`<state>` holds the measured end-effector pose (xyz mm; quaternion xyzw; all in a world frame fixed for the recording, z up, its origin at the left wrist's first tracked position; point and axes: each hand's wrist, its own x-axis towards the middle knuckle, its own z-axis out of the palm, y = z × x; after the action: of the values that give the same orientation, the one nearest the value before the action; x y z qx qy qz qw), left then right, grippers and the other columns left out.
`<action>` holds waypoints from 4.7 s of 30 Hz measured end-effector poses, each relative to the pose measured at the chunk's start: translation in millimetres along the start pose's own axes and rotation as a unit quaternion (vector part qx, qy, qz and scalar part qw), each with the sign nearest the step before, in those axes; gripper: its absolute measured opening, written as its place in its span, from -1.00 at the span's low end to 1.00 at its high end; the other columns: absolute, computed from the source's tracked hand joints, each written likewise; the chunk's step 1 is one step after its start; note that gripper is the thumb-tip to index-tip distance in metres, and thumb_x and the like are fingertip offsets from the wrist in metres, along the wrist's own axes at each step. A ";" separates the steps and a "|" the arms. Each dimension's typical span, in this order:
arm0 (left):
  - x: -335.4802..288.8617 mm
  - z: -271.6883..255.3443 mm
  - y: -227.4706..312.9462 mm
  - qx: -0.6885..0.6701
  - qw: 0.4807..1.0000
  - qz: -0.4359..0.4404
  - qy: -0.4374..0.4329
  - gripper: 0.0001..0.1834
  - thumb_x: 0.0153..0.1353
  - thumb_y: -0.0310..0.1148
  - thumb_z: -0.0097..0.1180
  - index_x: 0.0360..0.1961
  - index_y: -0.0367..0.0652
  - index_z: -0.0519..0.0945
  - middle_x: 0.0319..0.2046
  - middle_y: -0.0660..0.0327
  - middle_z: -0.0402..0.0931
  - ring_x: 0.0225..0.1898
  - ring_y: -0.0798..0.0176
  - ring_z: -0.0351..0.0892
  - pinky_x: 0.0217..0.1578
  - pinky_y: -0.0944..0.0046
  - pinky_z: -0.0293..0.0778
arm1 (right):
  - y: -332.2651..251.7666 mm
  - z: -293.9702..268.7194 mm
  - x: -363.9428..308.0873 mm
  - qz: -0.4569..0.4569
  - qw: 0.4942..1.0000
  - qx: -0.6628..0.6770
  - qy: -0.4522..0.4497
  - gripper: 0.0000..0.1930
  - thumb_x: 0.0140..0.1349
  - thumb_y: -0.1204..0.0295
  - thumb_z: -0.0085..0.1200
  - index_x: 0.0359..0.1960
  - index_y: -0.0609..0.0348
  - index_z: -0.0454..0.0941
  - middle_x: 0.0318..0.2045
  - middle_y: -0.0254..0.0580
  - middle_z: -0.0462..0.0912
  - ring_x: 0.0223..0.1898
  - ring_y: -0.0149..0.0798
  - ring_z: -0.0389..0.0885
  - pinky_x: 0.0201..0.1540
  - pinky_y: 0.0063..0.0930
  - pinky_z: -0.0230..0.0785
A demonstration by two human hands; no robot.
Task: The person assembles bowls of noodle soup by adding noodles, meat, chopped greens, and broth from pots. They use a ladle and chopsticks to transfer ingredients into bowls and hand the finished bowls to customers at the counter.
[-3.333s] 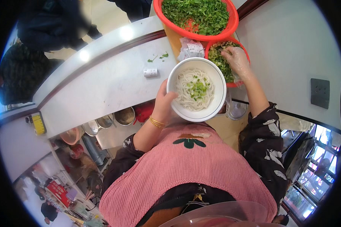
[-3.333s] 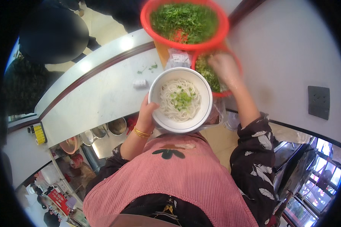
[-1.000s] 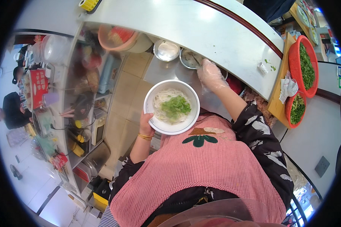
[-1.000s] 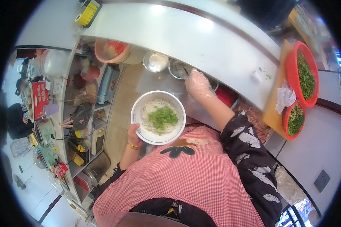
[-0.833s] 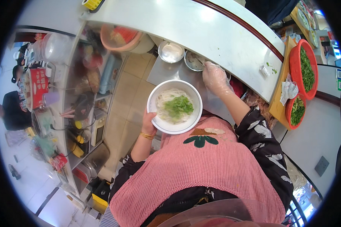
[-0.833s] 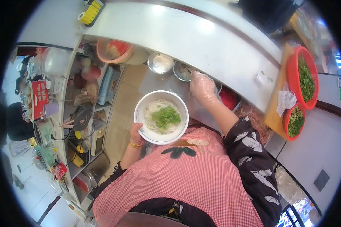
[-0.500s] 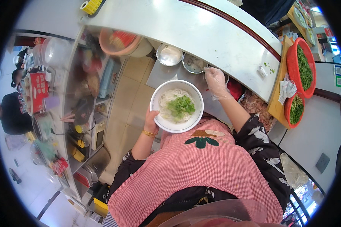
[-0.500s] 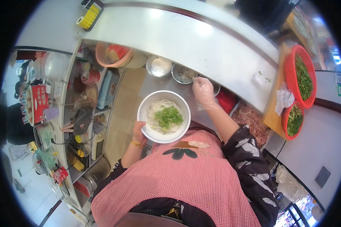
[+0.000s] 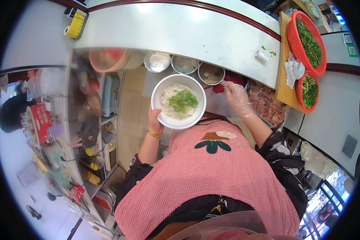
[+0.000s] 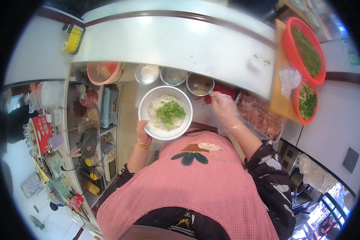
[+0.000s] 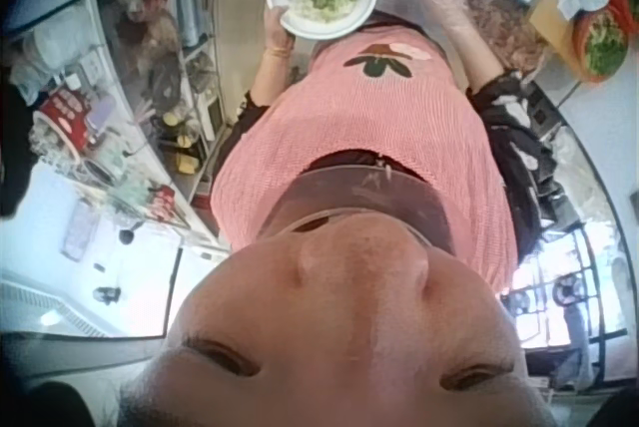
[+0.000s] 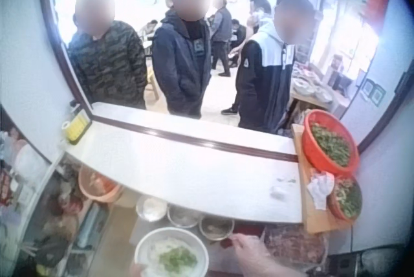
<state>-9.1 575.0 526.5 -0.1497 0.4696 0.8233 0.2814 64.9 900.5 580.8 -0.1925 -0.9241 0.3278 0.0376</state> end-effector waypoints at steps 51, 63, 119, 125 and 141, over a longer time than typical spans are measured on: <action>24.2 263.0 -209.4 0.338 0.726 -0.429 -0.419 -0.33 0.05 -0.35 -0.06 0.25 -0.33 0.30 0.13 -0.05 0.43 0.14 -0.08 0.45 0.21 0.01 0.38 | 222.3 -40.2 -359.3 0.564 0.810 0.078 0.140 -0.59 0.34 0.17 -0.17 -0.29 0.18 0.70 -0.18 0.09 0.68 -0.09 0.09 0.64 0.09 -0.11 0.44; 2.8 295.1 -196.5 0.224 0.689 -0.391 -0.568 -0.15 -0.11 -0.38 -0.02 0.34 -0.32 0.18 0.22 -0.04 0.33 0.24 0.01 0.36 0.29 0.08 0.28 | 248.9 -198.5 -441.3 0.728 0.555 -0.282 0.287 -0.71 0.30 0.37 -0.11 -0.16 0.10 0.69 -0.11 -0.10 0.70 -0.08 -0.05 0.69 0.01 -0.19 0.54; 27.1 290.1 -143.9 0.269 0.635 -0.385 -0.614 -0.17 -0.14 -0.48 0.01 0.32 -0.22 0.23 0.17 0.09 0.38 0.20 0.08 0.38 0.25 0.14 0.29 | -245.7 -5.7 -333.7 0.386 0.268 0.622 0.626 -0.49 0.29 0.54 -0.04 0.30 0.10 0.25 -0.51 -0.33 0.42 -0.75 -0.59 0.19 -0.80 -0.76 0.03; 16.1 298.9 -148.6 0.260 0.646 -0.374 -0.612 -0.39 0.01 -0.52 0.04 0.19 -0.21 0.35 0.04 0.12 0.46 0.05 0.17 0.47 0.12 0.19 0.40 | -308.0 -13.4 -300.0 0.351 0.290 0.641 0.618 -0.42 0.24 0.57 0.03 0.34 0.21 0.24 -0.52 -0.33 0.46 -0.75 -0.59 0.25 -0.76 -0.76 0.09; -60.8 336.0 -142.7 0.251 0.644 -0.384 -0.612 -0.51 0.28 -0.30 0.05 0.20 -0.19 0.34 0.05 0.14 0.47 0.06 0.21 0.51 0.07 0.19 0.47 | -321.6 -13.2 -261.5 0.426 0.380 0.510 0.643 -0.43 0.24 0.59 0.02 0.34 0.15 0.31 -0.48 -0.54 0.34 -0.57 -0.66 0.22 -0.53 -0.78 0.10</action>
<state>131.5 900.7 631.9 0.2980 0.2793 0.3963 0.8223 202.4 580.2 805.5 -0.6584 -0.0782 0.4881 0.5676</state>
